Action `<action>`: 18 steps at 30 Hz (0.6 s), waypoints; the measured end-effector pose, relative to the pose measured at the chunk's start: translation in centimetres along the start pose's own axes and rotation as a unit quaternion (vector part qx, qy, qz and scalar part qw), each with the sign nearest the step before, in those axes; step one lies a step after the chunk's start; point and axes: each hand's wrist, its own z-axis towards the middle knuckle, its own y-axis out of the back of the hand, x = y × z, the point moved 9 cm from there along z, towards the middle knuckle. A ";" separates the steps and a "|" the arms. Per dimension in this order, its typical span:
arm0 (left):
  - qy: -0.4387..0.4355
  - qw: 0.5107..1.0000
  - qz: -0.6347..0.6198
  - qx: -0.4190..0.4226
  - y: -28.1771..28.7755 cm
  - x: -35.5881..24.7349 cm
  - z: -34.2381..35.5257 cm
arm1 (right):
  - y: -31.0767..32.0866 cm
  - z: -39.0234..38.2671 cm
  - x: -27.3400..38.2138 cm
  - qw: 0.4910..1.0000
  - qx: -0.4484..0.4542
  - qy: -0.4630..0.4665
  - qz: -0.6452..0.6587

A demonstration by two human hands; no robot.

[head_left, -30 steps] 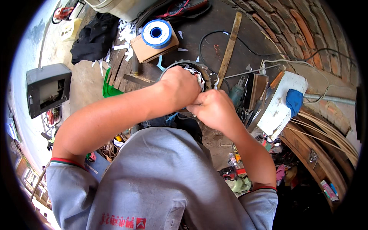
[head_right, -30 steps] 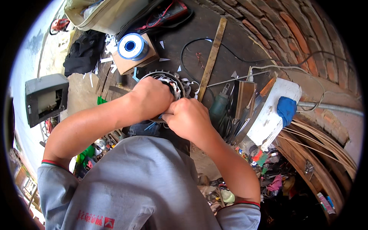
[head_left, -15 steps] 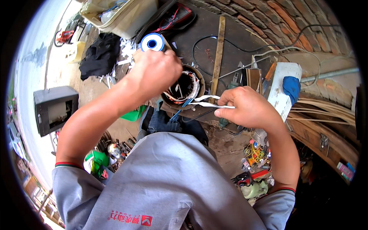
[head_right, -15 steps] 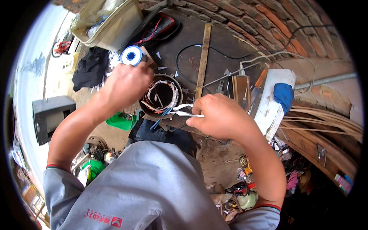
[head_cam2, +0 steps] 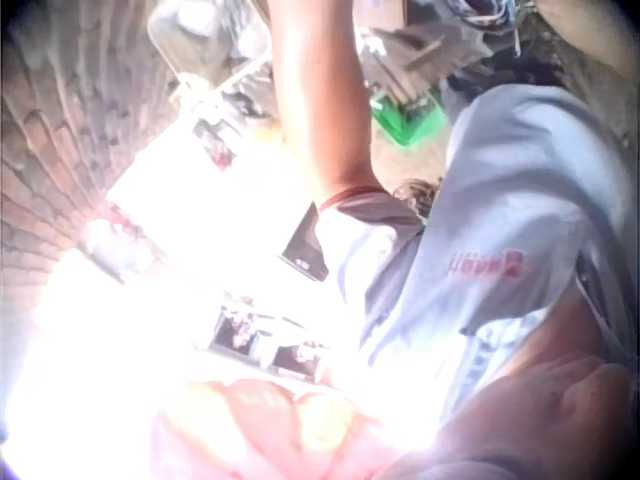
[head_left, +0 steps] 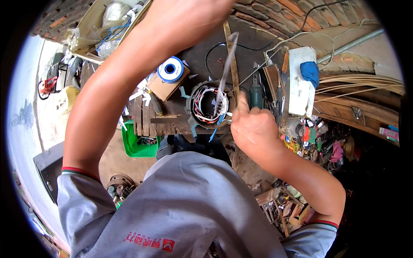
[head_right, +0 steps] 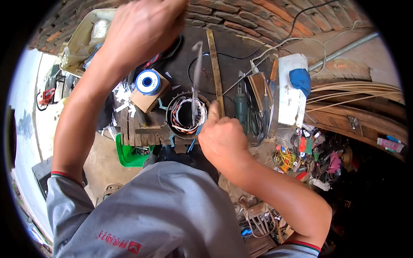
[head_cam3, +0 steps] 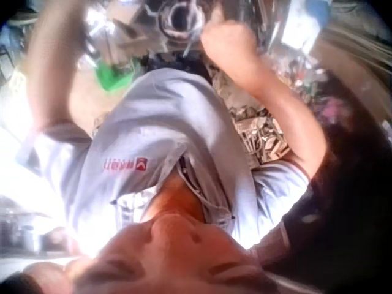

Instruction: The person winds a white insulating strip around the copper windings of a motor stator. They repeatedly pull the strip, wrap it around the coils, and tuck the ends into the slots to secure the insulation.

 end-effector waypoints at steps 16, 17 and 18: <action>-0.087 0.987 -0.135 0.005 1.2 -3.2 2.0 | -15.8 -5.1 -1.1 0.646 -0.007 -0.316 0.695; -0.087 0.986 -0.139 0.017 1.1 -3.1 1.8 | -16.1 -5.0 -0.5 0.621 -0.051 -0.325 0.712; -0.086 0.986 -0.139 0.030 1.1 -3.0 1.5 | -16.2 -4.6 -0.4 0.625 -0.097 -0.302 0.713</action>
